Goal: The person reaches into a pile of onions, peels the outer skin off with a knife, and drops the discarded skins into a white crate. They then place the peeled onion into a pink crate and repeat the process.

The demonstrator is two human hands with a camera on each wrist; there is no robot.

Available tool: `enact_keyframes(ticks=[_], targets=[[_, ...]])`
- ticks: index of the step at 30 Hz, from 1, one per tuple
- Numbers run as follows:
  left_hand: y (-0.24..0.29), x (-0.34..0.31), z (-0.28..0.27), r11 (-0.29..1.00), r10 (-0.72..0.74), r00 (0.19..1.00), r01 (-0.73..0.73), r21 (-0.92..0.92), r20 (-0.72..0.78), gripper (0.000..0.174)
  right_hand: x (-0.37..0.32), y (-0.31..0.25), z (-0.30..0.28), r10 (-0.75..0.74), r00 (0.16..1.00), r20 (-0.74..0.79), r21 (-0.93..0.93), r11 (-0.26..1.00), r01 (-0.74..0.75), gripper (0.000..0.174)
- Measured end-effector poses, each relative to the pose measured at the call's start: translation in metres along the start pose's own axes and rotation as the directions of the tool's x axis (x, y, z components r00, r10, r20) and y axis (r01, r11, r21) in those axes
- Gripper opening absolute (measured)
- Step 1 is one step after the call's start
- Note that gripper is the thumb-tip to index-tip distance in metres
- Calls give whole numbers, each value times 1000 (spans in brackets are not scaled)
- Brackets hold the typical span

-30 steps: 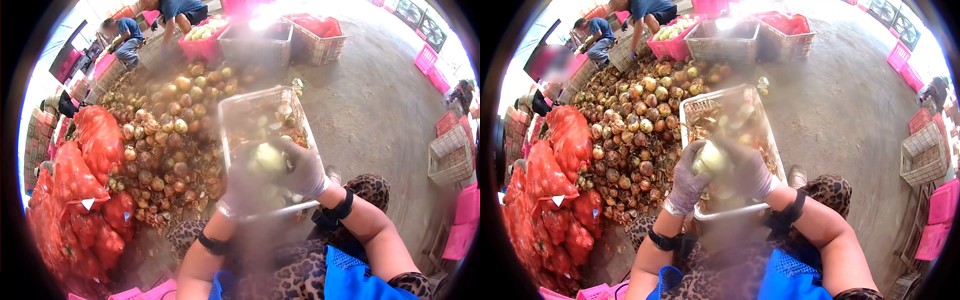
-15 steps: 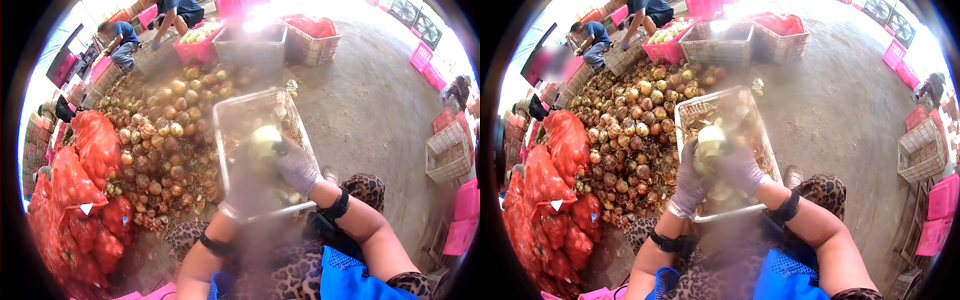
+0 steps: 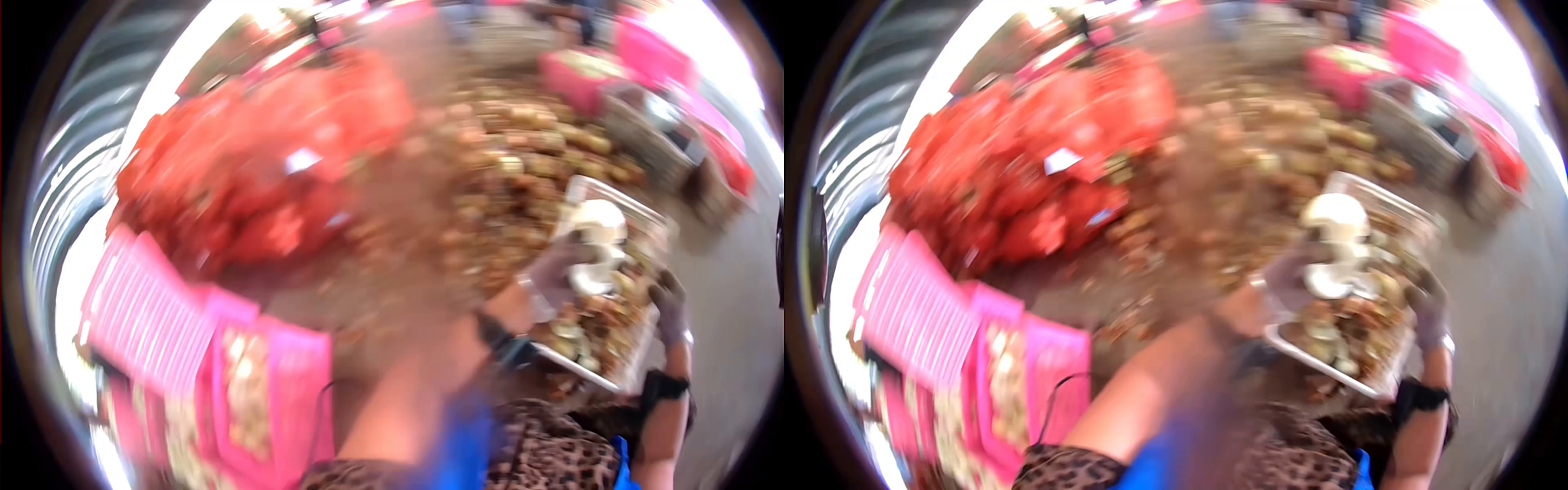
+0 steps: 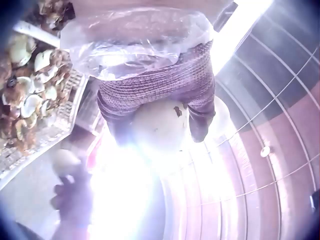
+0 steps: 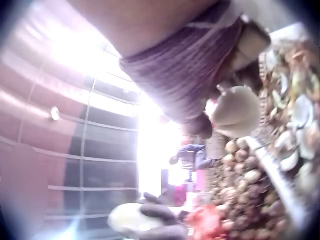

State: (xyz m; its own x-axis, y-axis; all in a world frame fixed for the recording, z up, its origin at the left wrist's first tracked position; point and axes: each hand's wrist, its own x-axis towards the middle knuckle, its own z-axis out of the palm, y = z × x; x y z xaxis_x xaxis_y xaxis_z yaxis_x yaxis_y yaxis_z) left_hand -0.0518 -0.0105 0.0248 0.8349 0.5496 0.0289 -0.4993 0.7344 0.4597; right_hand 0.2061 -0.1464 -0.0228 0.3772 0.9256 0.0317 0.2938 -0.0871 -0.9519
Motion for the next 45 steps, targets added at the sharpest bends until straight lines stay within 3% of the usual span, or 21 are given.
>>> enact_keyframes(ticks=[3, 5, 8, 11, 13, 15, 16, 18, 20, 21, 24, 26, 27, 29, 30, 32, 34, 37, 38, 42, 45], targets=[[66, -79, 23, 978, 205, 975, -208, 21, 86, 59, 15, 73, 19, 41, 997, -63, -491, 869, -67, 46], [92, -158, 31, 829, 545, 830, -512, 224, -121, 61, 3, 84, 44, 293, 956, -2, -385, 882, -271, 37], [136, -268, -4, 706, 676, 730, -681, 195, 100, 61, -23, 52, 61, 220, 958, 182, -670, 742, -43, 29], [156, -409, -3, 362, 929, 344, -772, 523, -136, 58, -28, 58, 68, 159, 953, 259, -627, 778, 41, 26], [154, -504, -12, 144, 988, 32, -577, 804, -154, 56, -23, 78, 66, 151, 958, 245, -591, 806, 24, 30], [146, -596, -30, 65, 967, -252, 155, 986, -25, 54, -32, 48, 72, 77, 959, 274, -586, 804, 103, 32], [129, -644, -36, 88, 939, -327, 529, 844, 107, 53, -42, 20, 82, 53, 967, 248, -730, 667, 150, 35], [102, -711, -42, 181, 903, -394, 709, 682, 169, 51, -40, 23, 78, 43, 962, 269, -752, 633, 182, 42], [99, -734, -59, 221, 908, -398, 718, 660, 128, 49, -20, 59, 60, 120, 940, 320, -850, 474, 229, 41], [102, -723, -65, 206, 922, -372, 709, 674, 110, 48, -27, 43, 62, 37, 965, 258, -823, 531, 200, 37], [127, -652, -113, 203, 968, -244, 616, 761, -60, 51, -16, 16, 64, 250, 955, 160, -541, 831, -127, 30], [149, -605, -194, -2, 1000, 6, 620, 785, -2, 50, -24, -39, 78, 474, 873, 115, -203, 871, -447, 26], [161, -579, -251, 106, 987, 53, 498, 861, -152, 50, -21, -41, 80, 482, 873, 71, -218, 862, -458, 26], [168, -402, -202, 109, 929, 232, 573, 812, -288, 41, -9, -43, 82, 491, 871, -21, -249, 841, -480, 28], [171, -355, -232, -112, 905, 363, 704, 701, -220, 35, -4, -11, 75, 414, 908, -65, -387, 829, -405, 29], [172, -259, -282, -346, 786, 609, 579, 738, -109, 36, 1, -9, 77, 394, 915, -88, -511, 770, -381, 34], [171, -164, -316, -360, 638, 731, 560, 746, -241, 35, 6, -8, 81, 367, 929, -46, -573, 752, -325, 38], [176, -46, -362, -307, 386, 765, 634, 710, -516, 60, 18, -11, 88, 406, 914, -11, -631, 706, -322, 40], [168, -21, -422, -360, 498, 758, 623, 694, -422, 64, 24, -11, 89, 446, 895, 0, -650, 680, -339, 41], [170, 67, -431, -243, 472, 613, 781, 575, -633, 67, 34, 4, 83, 526, 850, -17, -666, 628, -402, 42], [163, 81, -453, 34, 562, 461, 817, 576, -686, 55, 35, 16, 79, 525, 849, -65, -622, 644, -446, 43]])
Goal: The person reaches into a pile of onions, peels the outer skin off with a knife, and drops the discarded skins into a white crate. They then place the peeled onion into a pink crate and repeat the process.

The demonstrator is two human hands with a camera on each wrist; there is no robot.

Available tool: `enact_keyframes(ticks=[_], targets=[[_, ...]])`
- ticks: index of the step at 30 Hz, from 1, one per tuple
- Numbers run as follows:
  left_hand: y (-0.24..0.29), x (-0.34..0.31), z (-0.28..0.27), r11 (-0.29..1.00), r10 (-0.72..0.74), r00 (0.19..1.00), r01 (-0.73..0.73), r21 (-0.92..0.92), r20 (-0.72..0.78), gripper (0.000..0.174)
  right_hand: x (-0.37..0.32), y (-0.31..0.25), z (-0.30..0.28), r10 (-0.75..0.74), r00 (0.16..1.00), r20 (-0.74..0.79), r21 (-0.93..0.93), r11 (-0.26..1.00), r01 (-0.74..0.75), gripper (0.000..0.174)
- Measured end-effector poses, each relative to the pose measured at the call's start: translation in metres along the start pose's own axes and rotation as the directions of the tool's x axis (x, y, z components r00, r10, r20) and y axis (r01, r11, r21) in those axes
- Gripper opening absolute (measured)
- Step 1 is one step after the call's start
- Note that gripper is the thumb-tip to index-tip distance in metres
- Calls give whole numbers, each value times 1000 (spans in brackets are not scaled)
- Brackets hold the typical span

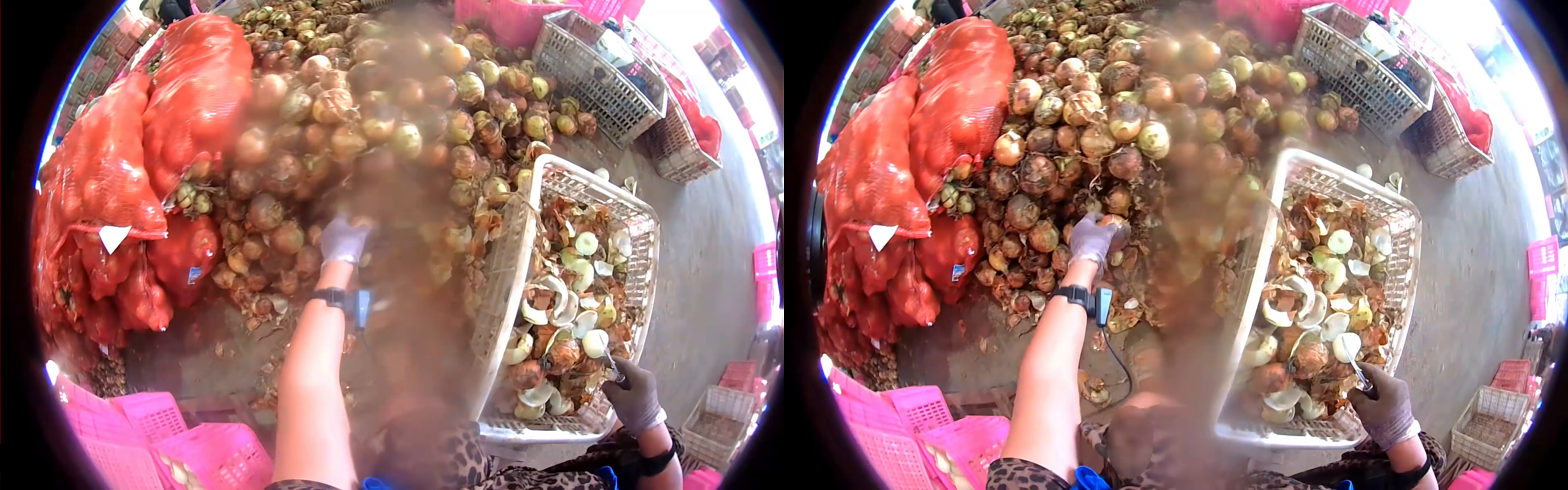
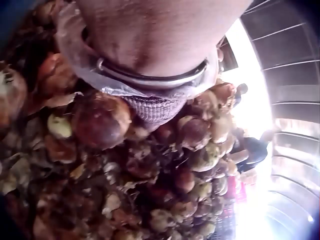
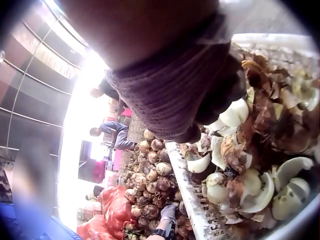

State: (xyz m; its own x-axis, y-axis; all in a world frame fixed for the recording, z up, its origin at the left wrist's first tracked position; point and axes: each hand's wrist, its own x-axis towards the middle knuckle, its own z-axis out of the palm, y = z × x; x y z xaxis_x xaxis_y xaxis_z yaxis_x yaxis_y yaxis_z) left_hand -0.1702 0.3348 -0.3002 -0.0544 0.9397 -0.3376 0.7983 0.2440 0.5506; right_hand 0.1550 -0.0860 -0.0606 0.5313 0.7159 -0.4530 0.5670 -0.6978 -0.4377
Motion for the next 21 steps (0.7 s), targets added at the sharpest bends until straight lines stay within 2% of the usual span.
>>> enact_keyframes(ticks=[3, 6, 7, 8, 10, 11, 12, 14, 15, 16, 17, 18, 19, 20, 21], targets=[[29, -27, -14, 964, 189, 975, -206, 170, 114, 62, 2, -1, -2, 17, 1000, 2, -2, 1000, -17, 42], [11, -27, 24, 865, 289, 957, -276, 419, 33, 74, -1, 2, -1, -3, 1000, 19, -1, 1000, 3, 41], [19, -28, 26, 869, 201, 976, -217, 444, 85, 83, -3, 5, -1, -10, 1000, 16, 6, 1000, 10, 41], [20, -28, 31, 877, 180, 982, -184, 443, 52, 83, -5, 4, -4, -6, 1000, 12, -3, 1000, 6, 41], [39, -31, 25, 888, 90, 987, -139, 438, 130, 85, -13, 0, -6, 15, 1000, 5, -8, 1000, -15, 41], [21, -30, 25, 999, -3, 986, -6, 54, 164, 85, -14, -6, -9, -2, 1000, 21, -18, 1000, 3, 40], [-9, -29, 30, 932, -74, 968, 152, -330, 238, 85, -16, -5, -11, -29, 1000, 12, 53, 998, 28, 38], [-32, -42, 37, 803, -246, 947, 318, -504, 205, 78, -24, -1, -12, -84, 996, -4, 195, 977, 83, 34], [-45, -50, 38, 599, 33, 914, 307, -740, 405, 76, -27, -7, -14, -155, 987, -50, 284, 945, 163, 27], [-28, -74, 20, 327, 349, 805, 375, -868, 480, 75, -31, -11, -17, -155, 987, -49, 357, 920, 162, 24], [-11, -101, 5, 273, 475, 726, 415, -868, 497, 72, -35, -20, -25, -117, 993, 30, 384, 918, 97, 25], [24, -138, -23, 310, 464, 702, 443, -841, 540, 71, -38, -31, -32, -83, 990, 112, 407, 913, 30, 26], [47, -156, -39, 387, 509, 675, 375, -843, 534, 69, -44, -42, -35, -96, 990, 103, 463, 886, 38, 31], [85, -192, -77, 500, 551, 548, 387, -775, 629, 69, -48, -54, -37, -113, 990, 85, 517, 854, 53, 37], [128, -239, -114, 575, 535, 511, 363, -733, 673, 70, -52, -65, -40, -263, 964, 40, 586, 787, 190, 48]])
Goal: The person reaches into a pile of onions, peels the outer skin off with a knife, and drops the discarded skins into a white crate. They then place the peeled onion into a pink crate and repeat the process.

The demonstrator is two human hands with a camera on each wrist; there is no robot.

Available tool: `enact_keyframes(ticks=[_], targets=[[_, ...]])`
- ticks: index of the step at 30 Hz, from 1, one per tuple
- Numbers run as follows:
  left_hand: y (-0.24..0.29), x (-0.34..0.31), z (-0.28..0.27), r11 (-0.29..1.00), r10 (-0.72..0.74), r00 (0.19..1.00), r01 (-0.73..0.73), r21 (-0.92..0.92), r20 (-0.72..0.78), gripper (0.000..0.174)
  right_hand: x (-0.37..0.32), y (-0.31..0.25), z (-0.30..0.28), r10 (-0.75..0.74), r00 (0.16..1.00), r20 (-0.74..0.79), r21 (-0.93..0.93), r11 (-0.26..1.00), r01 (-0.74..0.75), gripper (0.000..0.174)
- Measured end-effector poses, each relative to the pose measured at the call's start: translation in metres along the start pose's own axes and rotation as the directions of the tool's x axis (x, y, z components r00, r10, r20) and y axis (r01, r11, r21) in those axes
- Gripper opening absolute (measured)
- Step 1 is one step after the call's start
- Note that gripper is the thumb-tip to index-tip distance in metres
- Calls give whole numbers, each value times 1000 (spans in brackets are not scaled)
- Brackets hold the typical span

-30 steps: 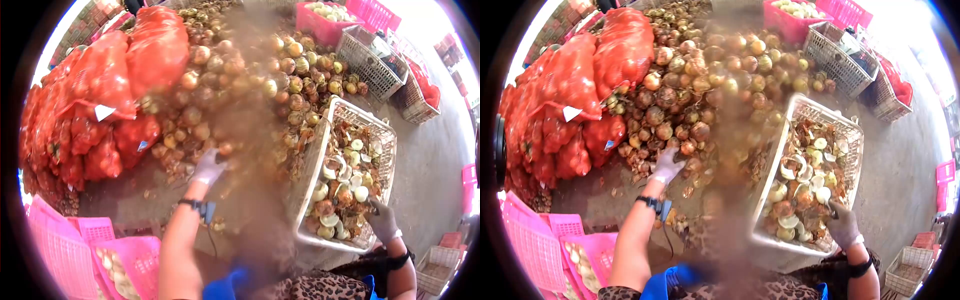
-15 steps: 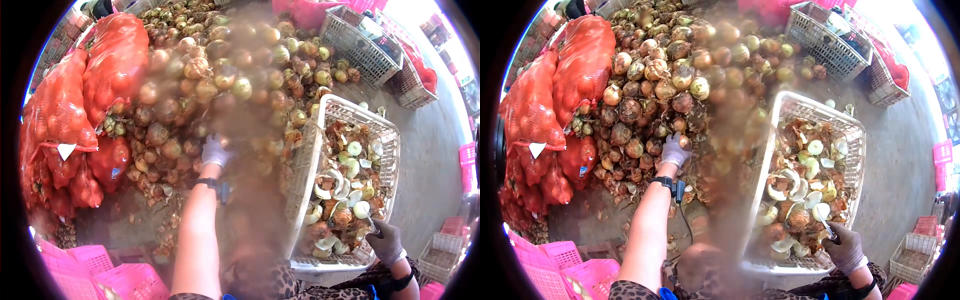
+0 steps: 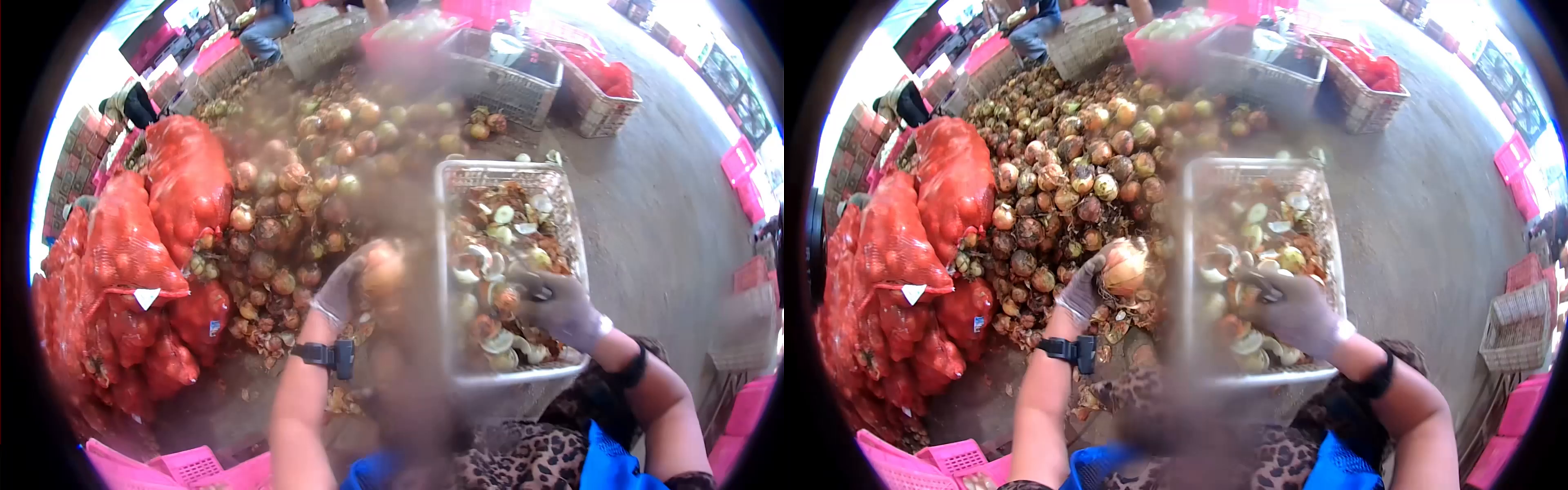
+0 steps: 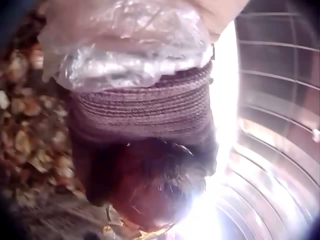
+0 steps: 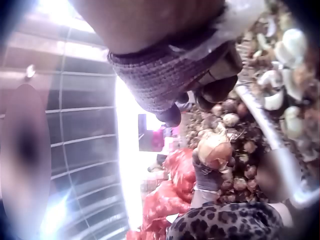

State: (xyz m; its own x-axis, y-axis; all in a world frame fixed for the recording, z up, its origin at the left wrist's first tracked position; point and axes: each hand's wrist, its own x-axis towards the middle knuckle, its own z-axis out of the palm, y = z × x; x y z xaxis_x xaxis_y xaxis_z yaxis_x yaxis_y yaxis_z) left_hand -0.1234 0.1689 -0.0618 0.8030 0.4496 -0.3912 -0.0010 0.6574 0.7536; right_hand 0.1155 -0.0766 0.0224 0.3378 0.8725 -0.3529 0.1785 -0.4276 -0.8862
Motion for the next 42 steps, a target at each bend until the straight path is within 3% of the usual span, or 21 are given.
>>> enact_keyframes(ticks=[1, 3, 5, 6, 8, 9, 11, 12, 13, 14, 16, 17, 18, 19, 21, 22, 25, 31, 38, 41, 42], targets=[[10, 7, 13, 989, 1, 978, -32, 145, 206, 86, -1, -10, 4, -157, 987, 36, 66, 986, 154, 60], [36, -5, 77, 902, -1, 953, -130, 411, 304, 84, -2, -25, 16, -360, 933, -6, -223, 910, 350, 73], [34, -10, 98, 947, -51, 990, 6, 322, 131, 76, -13, -42, 15, -330, 944, -7, -164, 931, 325, 82], [43, -22, 121, 915, -8, 996, -28, 403, 89, 73, -28, -47, 7, -283, 959, 8, 31, 959, 283, 76], [60, -59, 170, 824, 139, 990, -128, 552, 23, 68, -15, 4, 1, -611, 791, 31, -431, 706, 562, 63], [53, -57, 164, 847, 184, 969, -243, 473, 168, 62, -21, 9, -5, -701, 712, 24, -504, 607, 615, 51], [33, -52, 159, 686, 403, 861, -509, 520, 310, 54, -34, 19, -15, -852, 523, 10, -658, 388, 645, 30], [23, -57, 185, 776, 461, 852, -522, 353, 248, 47, -39, 13, -22, -866, 497, 51, -719, 314, 620, 32], [6, -59, 215, 832, 502, 848, -527, 172, 169, 46, -41, 14, -25, -850, 522, 70, -705, 328, 628, 32], [-7, -55, 224, 821, 541, 809, -568, 65, 231, 73, -43, 15, -27, -832, 547, 89, -692, 344, 635, 31], [-43, -29, 221, 613, 665, 719, -680, 403, 202, 95, -40, 28, -24, -829, 559, 25, -671, 400, 624, 30], [-56, -19, 220, 472, 719, 663, -687, 552, 209, 106, -40, 31, -23, -769, 637, -51, -556, 551, 622, 28], [-54, -24, 233, 629, 681, 714, -684, 369, 163, 111, -39, 33, -22, -698, 705, -126, -420, 682, 599, 27], [-49, -26, 236, 746, 606, 780, -625, 229, 154, 110, -48, 23, -24, -519, 845, -130, -138, 854, 503, 26], [-42, -26, 233, 899, 438, 884, -433, -71, 164, 109, -65, 4, -32, -331, 942, -63, 52, 941, 334, 24], [-47, -21, 231, 873, 442, 883, -383, -302, 160, 72, -73, -6, -38, -342, 938, -57, -50, 939, 340, 23], [-38, -15, 215, 845, 533, 819, -525, -96, 210, 75, -67, 4, -38, -731, 659, -179, -521, 639, 567, 18], [-32, -24, 207, 891, 454, 886, -453, -29, 99, 84, -65, 7, -36, -676, 729, -107, -486, 675, 555, 17], [-27, -36, 207, 865, 495, 849, -502, -13, 182, 80, -61, 13, -30, -691, 723, 13, -441, 645, 624, 15], [-25, -34, 210, 719, 613, 779, -620, 313, 133, 75, -59, 17, -26, -669, 743, 15, -491, 642, 589, 15], [-24, -37, 215, 706, 629, 764, -638, 307, 144, 70, -59, 19, -26, -659, 752, 12, -521, 638, 567, 15]])
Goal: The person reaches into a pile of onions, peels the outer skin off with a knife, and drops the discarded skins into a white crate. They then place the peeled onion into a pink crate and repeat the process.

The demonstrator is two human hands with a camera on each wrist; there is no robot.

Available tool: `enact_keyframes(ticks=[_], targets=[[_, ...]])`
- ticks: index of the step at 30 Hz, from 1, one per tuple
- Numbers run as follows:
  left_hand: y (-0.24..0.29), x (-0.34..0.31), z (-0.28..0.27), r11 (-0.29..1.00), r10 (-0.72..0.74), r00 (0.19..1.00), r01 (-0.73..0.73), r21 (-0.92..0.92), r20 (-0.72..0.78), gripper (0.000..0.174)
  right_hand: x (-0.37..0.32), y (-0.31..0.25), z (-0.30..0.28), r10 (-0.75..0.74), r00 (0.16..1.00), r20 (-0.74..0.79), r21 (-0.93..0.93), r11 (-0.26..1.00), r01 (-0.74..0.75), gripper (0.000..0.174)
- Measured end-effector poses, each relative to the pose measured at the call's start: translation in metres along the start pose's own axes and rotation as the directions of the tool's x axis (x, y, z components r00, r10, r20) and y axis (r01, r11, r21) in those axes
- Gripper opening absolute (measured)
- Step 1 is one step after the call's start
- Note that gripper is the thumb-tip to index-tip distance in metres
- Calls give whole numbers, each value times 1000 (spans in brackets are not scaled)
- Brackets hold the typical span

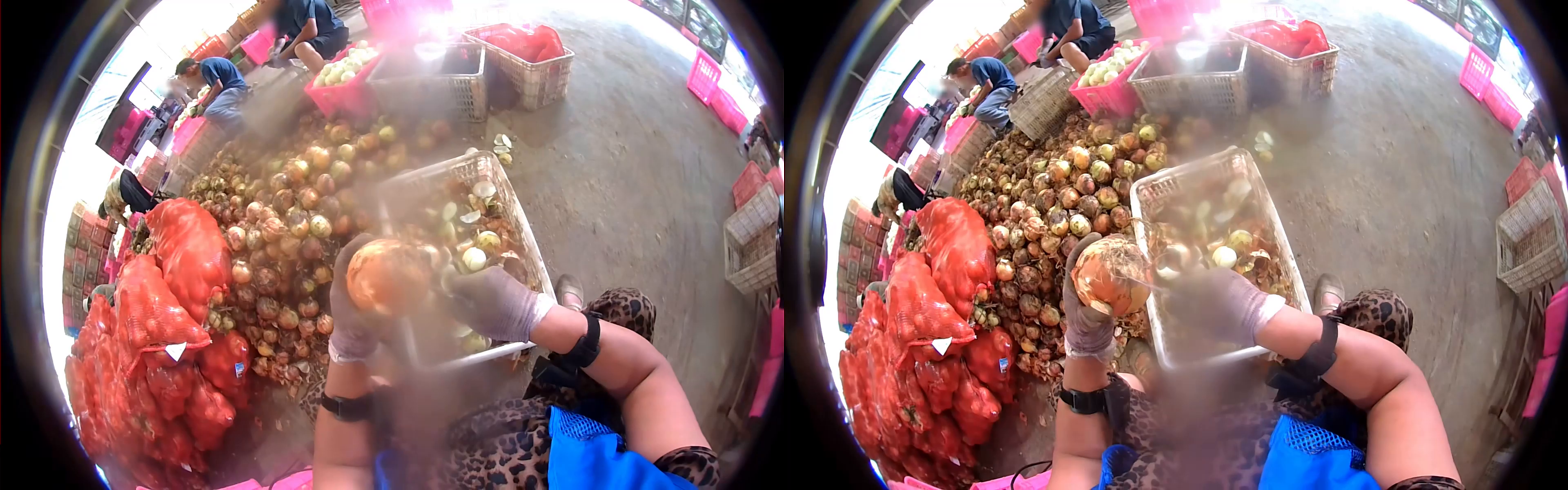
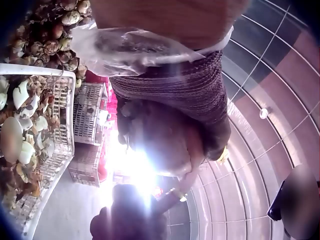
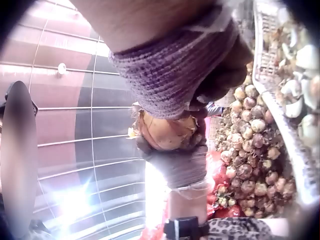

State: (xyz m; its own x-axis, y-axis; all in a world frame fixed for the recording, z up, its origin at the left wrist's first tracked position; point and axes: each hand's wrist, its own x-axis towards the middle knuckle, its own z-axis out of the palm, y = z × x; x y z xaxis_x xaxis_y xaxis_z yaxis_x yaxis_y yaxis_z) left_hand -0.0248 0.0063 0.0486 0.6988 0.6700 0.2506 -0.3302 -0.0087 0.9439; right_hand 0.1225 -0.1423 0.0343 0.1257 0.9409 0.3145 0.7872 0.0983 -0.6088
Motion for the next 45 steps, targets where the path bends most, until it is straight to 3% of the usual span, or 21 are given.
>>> enact_keyframes(ticks=[3, 4, 6, 9, 10, 13, 14, 15, 17, 18, 21, 23, 26, 29, 30, 33, 34, 36, 40, 43, 45], targets=[[0, -3, 2, 996, -4, 999, 7, 88, -33, 70, 1, 4, -1, 32, 999, 11, -113, 993, -30, 16], [-5, -5, 1, 974, -117, 993, 121, -193, 30, 71, 2, 2, -3, 92, 994, 55, -145, 986, -83, 16], [-24, -9, -5, 670, -270, 934, 356, -652, 234, 72, 6, -4, -9, 215, 967, 133, -210, 960, -185, 17], [-38, -15, -14, 867, -226, 967, 254, -428, 117, 78, 6, 5, -16, 204, 959, 197, -209, 964, -162, 17], [-12, -9, 9, 995, -64, 998, 62, -84, -27, 83, 5, 7, -15, 246, 948, 204, -226, 954, -199, 17], [-4, -2, -6, 933, -324, 940, 336, -127, 105, 86, 5, 13, -8, 275, 941, 200, -278, 936, -215, 17], [-20, -1, -29, 827, -406, 861, 489, -276, 308, 86, 4, 13, -7, 224, 957, 184, -293, 942, -164, 16], [-34, -8, -21, 623, -363, 823, 562, -543, 436, 87, 4, 13, -5, 169, 970, 173, -307, 945, -110, 16], [-54, -31, -24, 531, -512, 829, 512, -675, 226, 95, 9, 6, -13, 211, 938, 276, -367, 925, -100, 28], [-52, -33, -26, 584, -484, 844, 508, -633, 232, 94, 11, 4, -17, 239, 916, 321, -393, 914, -100, 37], [-45, -36, -31, 720, -391, 881, 473, -508, 266, 92, 13, 8, -20, 308, 866, 393, -360, 918, -163, 32], [-43, -34, -35, 747, -502, 863, 468, -473, 60, 94, 7, 15, -11, 132, 923, 361, -358, 934, 7, 21], [-22, -20, -10, 989, -147, 987, 149, -24, 60, 95, 1, 31, 27, -40, 953, 300, -229, 967, 113, 19], [-19, -19, -8, 988, -144, 989, 146, -51, 35, 94, -5, 25, 58, -190, 950, 248, -296, 919, 261, 25], [-21, -19, -6, 991, -118, 992, 120, -55, 37, 93, -2, 20, 63, -278, 960, 30, -185, 942, 279, 27], [-28, -18, -14, 975, -137, 988, 147, -164, 71, 90, -5, 12, 41, -52, 972, 229, -219, 970, 103, 25], [-39, -20, -26, 935, -259, 963, 270, -231, 77, 89, 0, 3, 13, 119, 956, 270, -168, 983, -75, 25], [-57, -21, -41, 854, -405, 907, 422, -306, 121, 89, -1, 0, -3, 149, 982, 117, 9, 988, -151, 27], [-38, -17, -10, 874, -324, 912, 390, -290, 251, 98, 9, -6, -10, 230, 938, -258, 339, 931, -135, 38], [-43, -12, -10, 939, -300, 908, 335, -76, 293, 91, 6, 14, -5, 371, 921, -117, 510, 818, -265, 42], [-39, -15, -10, 853, -341, 878, 439, -281, 337, 80, 3, 55, 14, 183, 976, -120, 457, 883, -109, 41]])
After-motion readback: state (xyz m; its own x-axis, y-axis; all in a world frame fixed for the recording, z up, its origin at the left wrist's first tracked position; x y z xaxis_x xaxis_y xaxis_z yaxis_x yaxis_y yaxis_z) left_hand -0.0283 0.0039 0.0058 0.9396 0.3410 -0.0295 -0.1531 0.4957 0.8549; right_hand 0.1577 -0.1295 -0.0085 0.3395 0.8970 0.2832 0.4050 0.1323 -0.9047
